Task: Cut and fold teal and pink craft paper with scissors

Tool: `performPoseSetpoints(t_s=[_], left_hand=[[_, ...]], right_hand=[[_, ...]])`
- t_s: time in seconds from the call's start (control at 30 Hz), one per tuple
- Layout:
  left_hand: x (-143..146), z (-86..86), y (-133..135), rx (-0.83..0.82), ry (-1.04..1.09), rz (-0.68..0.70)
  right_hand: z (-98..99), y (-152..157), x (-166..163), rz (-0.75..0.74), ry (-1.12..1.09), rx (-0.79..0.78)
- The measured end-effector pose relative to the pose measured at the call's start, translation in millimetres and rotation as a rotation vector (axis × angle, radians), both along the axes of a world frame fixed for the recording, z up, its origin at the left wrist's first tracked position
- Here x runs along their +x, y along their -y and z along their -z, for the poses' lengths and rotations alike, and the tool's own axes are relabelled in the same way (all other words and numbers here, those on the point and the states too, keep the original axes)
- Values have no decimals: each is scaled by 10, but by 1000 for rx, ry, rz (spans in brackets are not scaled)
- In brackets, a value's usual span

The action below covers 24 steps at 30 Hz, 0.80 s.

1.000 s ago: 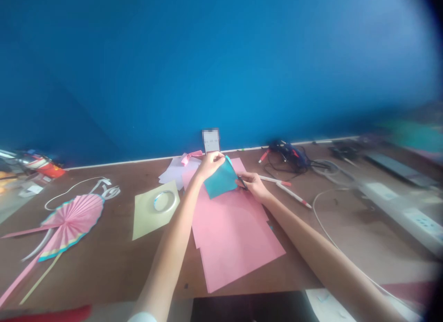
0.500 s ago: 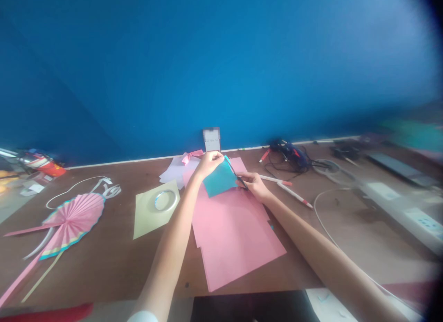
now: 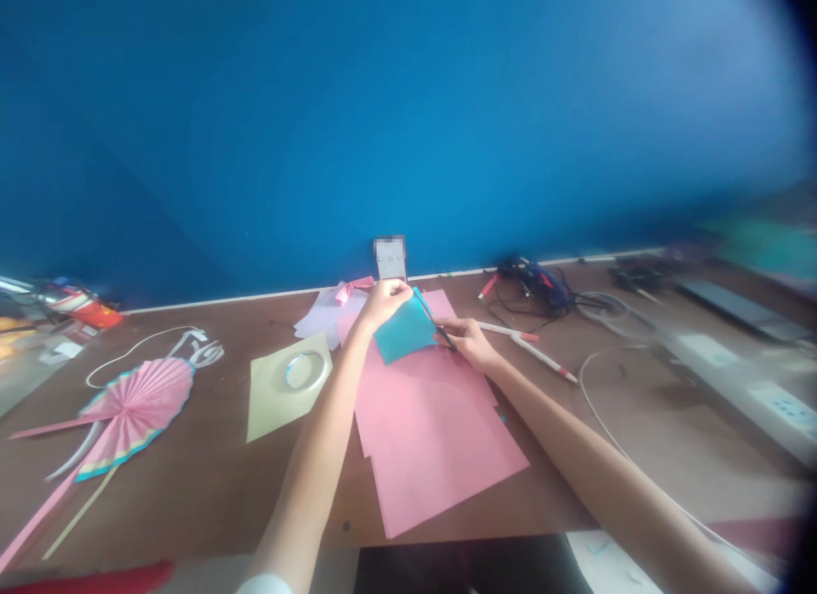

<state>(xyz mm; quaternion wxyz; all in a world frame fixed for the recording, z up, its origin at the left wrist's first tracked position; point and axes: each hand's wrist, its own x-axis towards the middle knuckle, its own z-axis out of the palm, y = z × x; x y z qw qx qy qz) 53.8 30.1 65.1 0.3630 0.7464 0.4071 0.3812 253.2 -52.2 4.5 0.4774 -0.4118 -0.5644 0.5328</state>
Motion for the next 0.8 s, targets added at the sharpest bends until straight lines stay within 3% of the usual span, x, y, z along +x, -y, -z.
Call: performPoseSetpoints(t_s=[0.8], left_hand=[[-23,-1,2,-27,-9,29]], right_hand=[[0,2,0,3,9,-15]])
